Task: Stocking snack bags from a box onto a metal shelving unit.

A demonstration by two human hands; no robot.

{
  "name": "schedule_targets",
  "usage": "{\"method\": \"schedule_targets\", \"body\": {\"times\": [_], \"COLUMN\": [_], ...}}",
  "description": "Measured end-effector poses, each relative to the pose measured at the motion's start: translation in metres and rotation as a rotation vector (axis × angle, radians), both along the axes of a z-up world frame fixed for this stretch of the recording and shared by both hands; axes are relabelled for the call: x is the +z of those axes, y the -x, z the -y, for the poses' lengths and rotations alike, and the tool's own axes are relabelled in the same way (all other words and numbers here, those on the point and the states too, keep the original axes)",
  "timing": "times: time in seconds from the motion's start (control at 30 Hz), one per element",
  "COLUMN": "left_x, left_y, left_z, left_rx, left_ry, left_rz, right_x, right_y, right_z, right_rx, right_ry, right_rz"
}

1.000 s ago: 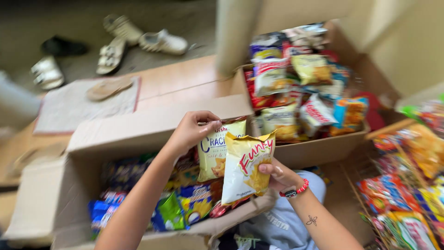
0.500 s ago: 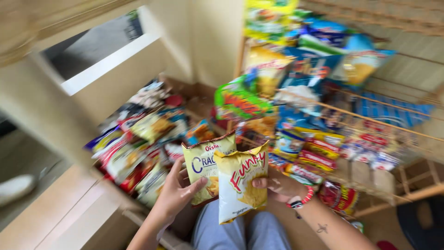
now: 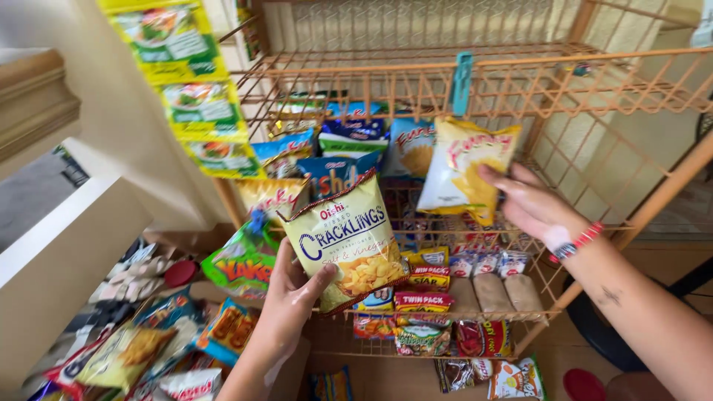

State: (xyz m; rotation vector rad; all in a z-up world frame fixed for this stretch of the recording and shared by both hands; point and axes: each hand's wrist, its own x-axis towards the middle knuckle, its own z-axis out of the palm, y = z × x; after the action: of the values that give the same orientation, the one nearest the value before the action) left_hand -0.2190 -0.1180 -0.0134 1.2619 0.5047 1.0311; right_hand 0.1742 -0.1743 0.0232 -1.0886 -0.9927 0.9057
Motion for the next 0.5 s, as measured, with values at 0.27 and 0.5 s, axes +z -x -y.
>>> {"method": "schedule_targets", "body": {"times": [0.27, 0.5], "left_x": [0.006, 0.0], "left_y": [-0.06, -0.062], "left_z": [-0.022, -0.039], "left_rx": [-0.023, 0.015], "left_ry": [-0.026, 0.004], "left_rz": [-0.005, -0.054], "right_x": [-0.024, -0.054], "right_y": [-0.036, -0.035], "right_z": [-0.139, -0.207], "right_rx": [-0.115, -0.118], "right_ry": [0.084, 0.182], "right_rz": [0.264, 0.379]}}
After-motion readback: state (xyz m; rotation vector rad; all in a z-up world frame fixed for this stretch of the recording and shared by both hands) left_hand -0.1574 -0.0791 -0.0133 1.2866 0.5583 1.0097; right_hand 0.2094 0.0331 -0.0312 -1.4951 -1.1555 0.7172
